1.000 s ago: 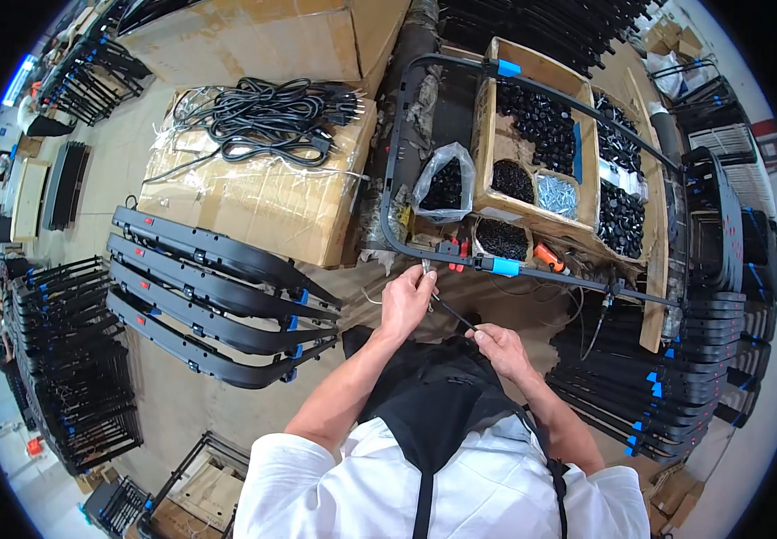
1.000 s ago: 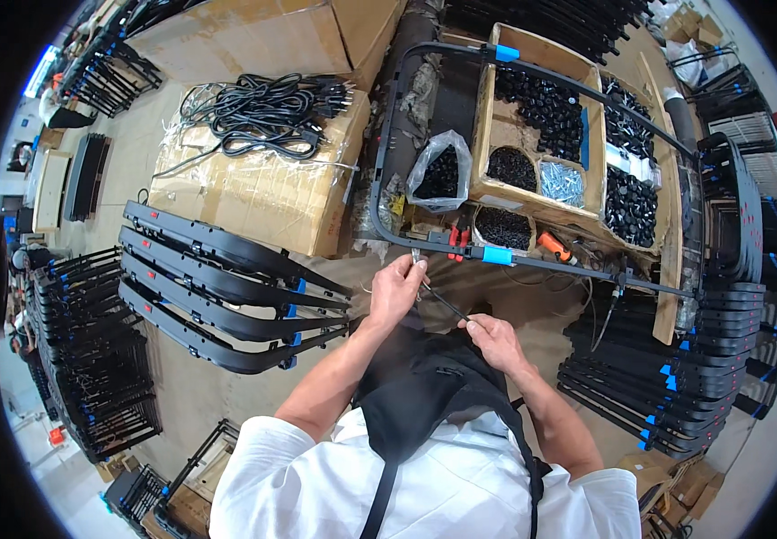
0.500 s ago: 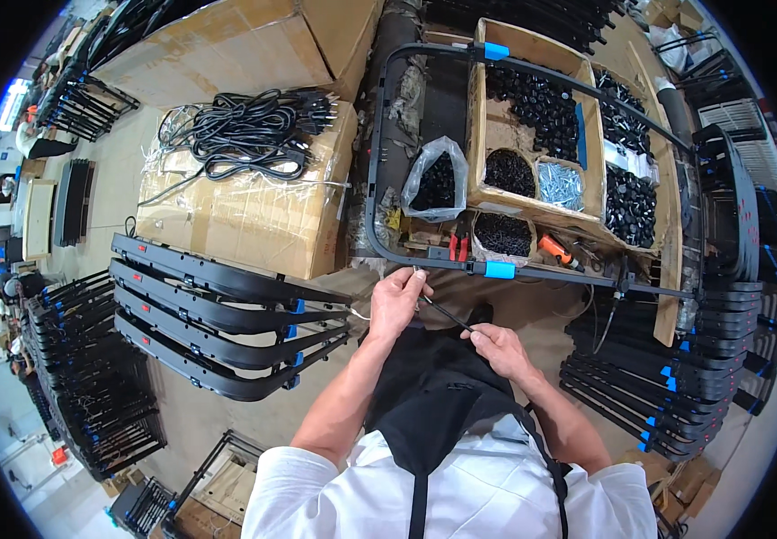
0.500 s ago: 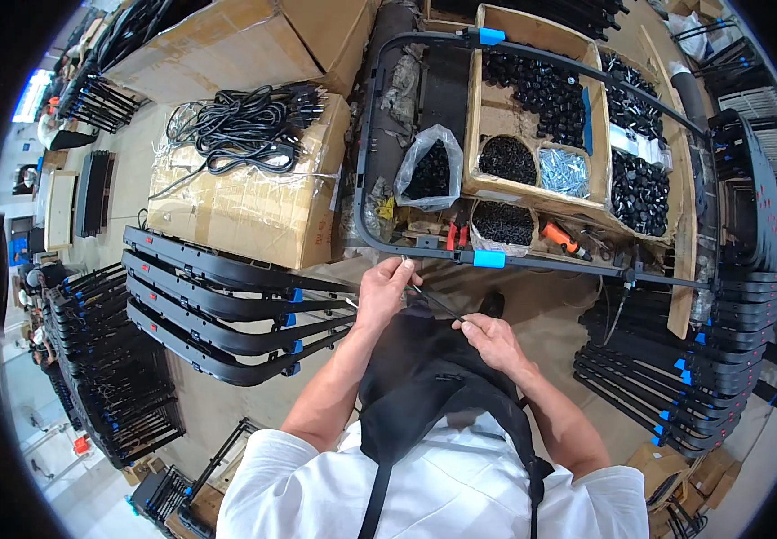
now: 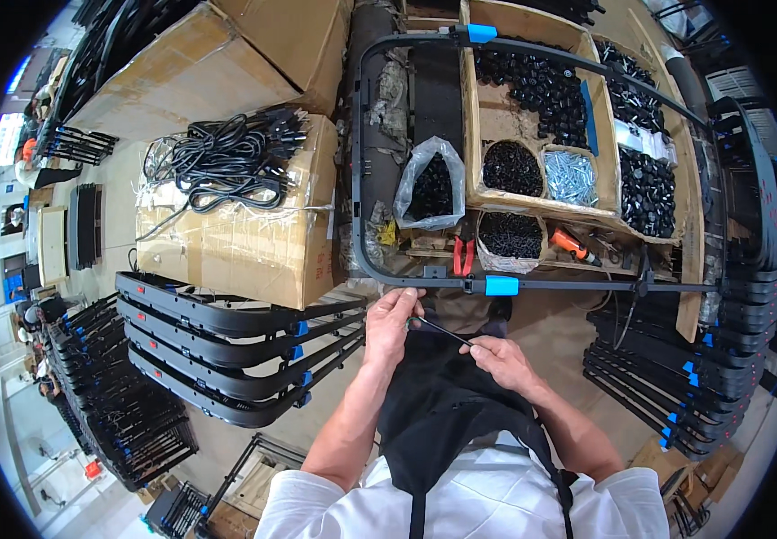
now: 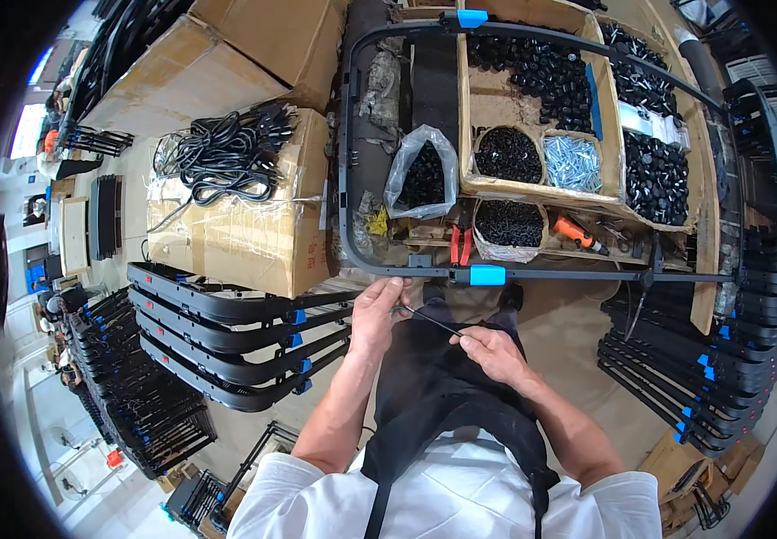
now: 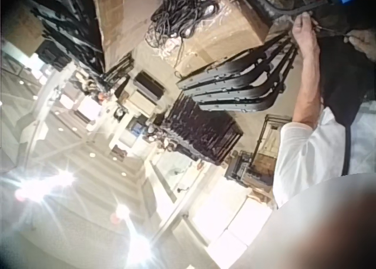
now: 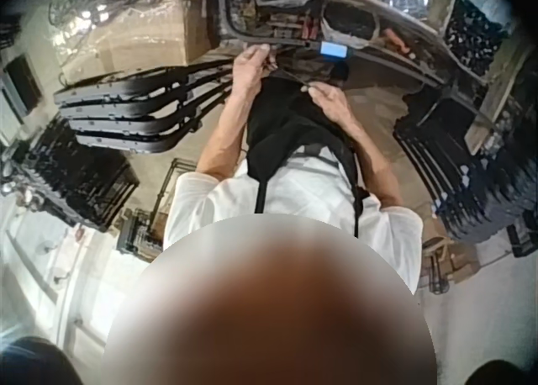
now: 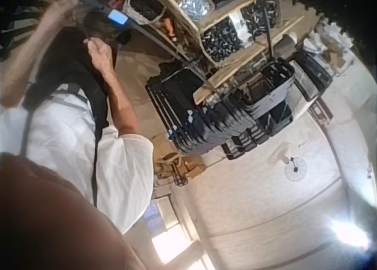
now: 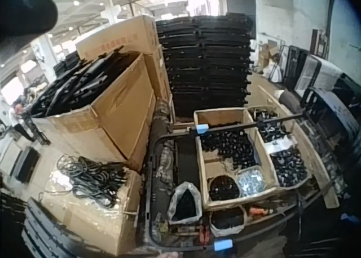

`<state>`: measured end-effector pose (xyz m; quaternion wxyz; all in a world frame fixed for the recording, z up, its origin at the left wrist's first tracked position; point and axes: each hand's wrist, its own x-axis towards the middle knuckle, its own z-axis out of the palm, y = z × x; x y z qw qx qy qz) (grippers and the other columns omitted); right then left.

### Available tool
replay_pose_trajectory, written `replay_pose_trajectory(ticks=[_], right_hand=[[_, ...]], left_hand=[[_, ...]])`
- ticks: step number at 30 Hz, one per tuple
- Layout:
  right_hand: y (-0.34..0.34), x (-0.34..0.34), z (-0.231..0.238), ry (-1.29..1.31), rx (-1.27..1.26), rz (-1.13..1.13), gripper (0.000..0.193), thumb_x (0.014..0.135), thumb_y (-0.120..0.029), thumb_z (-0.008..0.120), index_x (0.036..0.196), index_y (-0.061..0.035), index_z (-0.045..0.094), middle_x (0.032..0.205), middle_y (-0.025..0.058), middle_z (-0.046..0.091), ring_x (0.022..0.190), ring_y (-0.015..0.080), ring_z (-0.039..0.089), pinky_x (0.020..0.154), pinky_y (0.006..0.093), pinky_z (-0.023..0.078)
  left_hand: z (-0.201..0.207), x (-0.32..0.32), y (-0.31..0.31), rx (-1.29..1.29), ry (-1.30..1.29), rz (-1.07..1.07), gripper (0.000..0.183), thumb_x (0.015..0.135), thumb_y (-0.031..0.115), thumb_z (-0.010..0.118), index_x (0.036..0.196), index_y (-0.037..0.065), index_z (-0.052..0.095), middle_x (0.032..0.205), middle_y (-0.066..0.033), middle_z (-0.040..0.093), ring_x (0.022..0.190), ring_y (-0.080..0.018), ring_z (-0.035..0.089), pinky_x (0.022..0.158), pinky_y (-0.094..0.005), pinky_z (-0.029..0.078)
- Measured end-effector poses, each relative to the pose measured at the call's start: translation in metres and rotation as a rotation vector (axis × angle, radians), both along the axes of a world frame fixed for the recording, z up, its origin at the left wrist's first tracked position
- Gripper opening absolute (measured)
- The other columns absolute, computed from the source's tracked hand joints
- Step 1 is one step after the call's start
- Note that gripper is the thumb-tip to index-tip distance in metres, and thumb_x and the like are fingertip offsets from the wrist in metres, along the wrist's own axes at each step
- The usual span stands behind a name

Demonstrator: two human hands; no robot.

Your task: Assembling components of a lawn mower, including the handle, housing, and internal wiring on a factory assembly line.

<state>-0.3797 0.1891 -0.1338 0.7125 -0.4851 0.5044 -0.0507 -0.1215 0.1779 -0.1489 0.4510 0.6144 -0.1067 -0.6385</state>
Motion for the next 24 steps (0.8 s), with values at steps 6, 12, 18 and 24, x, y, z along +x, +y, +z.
replay_pose_trajectory(ticks=[6,12,18,24], right_hand=[[-0.002,0.001,-0.014,-0.049,0.086,-0.033,0.031,0.110,-0.028,0.057,0.120,-0.0028,0.074,0.075,-0.0047,0.053,0.068,0.0069,0.048,0.062,0.0269,0.041],[-0.001,0.004,-0.024,-0.274,0.225,-0.124,0.030,0.113,-0.025,0.052,0.121,0.0001,0.067,0.074,-0.0042,0.048,0.066,0.0069,0.043,0.062,0.0258,0.039],[0.001,0.032,-0.031,-0.298,0.190,-0.110,0.030,0.114,-0.027,0.049,0.118,-0.0017,0.065,0.077,-0.0003,0.056,0.068,0.0090,0.049,0.064,0.0266,0.044],[0.018,0.055,-0.041,-0.216,0.144,-0.142,0.030,0.114,-0.029,0.046,0.117,-0.0040,0.064,0.088,0.0085,0.070,0.080,0.0206,0.068,0.077,0.0331,0.055]], left_hand=[[0.000,-0.001,-0.001,-0.021,-0.108,-0.037,0.027,0.111,0.022,0.060,0.114,-0.001,0.073,0.085,-0.0013,0.070,0.077,-0.0082,0.061,0.071,-0.0234,0.049],[0.008,0.014,0.010,-0.031,-0.617,-0.257,0.026,0.111,0.021,0.057,0.119,0.000,0.070,0.105,-0.0081,0.075,0.093,-0.0180,0.068,0.087,-0.0314,0.054],[-0.010,0.010,0.075,-0.039,-0.556,-0.008,0.024,0.109,0.020,0.060,0.121,0.001,0.067,0.111,-0.0113,0.073,0.102,-0.0197,0.069,0.094,-0.0344,0.054],[-0.025,-0.018,0.063,-0.114,0.075,-0.287,0.029,0.113,0.023,0.052,0.124,0.001,0.067,0.093,-0.0049,0.069,0.087,-0.0132,0.065,0.083,-0.0300,0.054]])
